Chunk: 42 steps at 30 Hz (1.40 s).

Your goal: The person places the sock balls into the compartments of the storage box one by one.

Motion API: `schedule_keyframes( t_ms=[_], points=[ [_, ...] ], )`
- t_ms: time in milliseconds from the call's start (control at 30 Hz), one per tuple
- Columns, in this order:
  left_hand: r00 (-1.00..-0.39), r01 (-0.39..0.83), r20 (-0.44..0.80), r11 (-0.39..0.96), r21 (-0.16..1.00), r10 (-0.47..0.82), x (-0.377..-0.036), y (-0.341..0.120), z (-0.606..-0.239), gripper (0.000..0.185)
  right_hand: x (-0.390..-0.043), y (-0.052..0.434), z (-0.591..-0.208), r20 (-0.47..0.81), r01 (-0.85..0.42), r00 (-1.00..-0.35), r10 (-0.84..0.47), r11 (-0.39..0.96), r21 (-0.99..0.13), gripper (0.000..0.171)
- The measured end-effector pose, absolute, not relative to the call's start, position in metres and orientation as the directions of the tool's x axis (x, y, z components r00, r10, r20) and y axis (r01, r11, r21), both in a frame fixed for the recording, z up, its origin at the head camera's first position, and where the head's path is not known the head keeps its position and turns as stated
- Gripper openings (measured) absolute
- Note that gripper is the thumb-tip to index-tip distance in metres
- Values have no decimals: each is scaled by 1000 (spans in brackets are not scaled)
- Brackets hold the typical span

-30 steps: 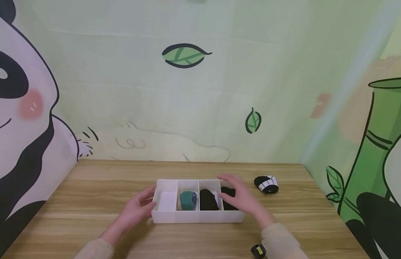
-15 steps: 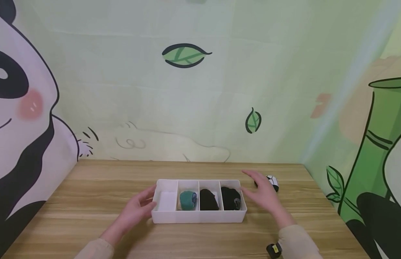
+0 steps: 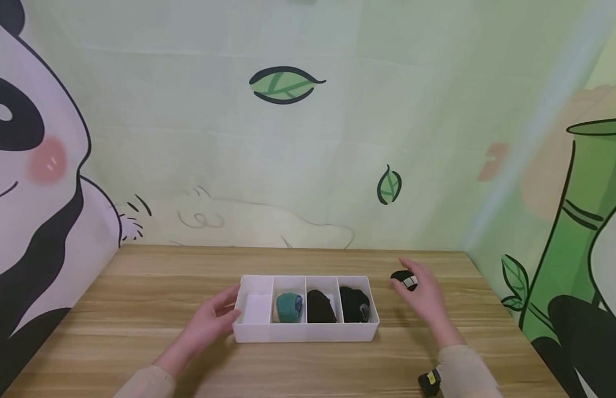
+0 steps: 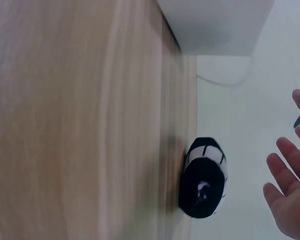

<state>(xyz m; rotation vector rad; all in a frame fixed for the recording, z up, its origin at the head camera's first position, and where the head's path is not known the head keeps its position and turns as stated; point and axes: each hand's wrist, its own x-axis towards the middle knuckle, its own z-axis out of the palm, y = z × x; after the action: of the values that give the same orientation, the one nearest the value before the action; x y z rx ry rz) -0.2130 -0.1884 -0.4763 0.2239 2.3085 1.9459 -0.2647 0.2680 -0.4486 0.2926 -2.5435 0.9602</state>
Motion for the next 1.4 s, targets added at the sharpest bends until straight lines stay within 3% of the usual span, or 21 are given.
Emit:
schedule_keyframes(
  t_ms=[833,1400],
  points=[
    [-985,32,1,173,984,174,-215,-187,-478,61,-289,286,-469,267,-31,-942,203,739,-673,75],
    [-986,26,-4,182,983,164,-214,-187,-477,60,-292,292,-486,97,84,-969,229,668,-739,96]
  ],
)
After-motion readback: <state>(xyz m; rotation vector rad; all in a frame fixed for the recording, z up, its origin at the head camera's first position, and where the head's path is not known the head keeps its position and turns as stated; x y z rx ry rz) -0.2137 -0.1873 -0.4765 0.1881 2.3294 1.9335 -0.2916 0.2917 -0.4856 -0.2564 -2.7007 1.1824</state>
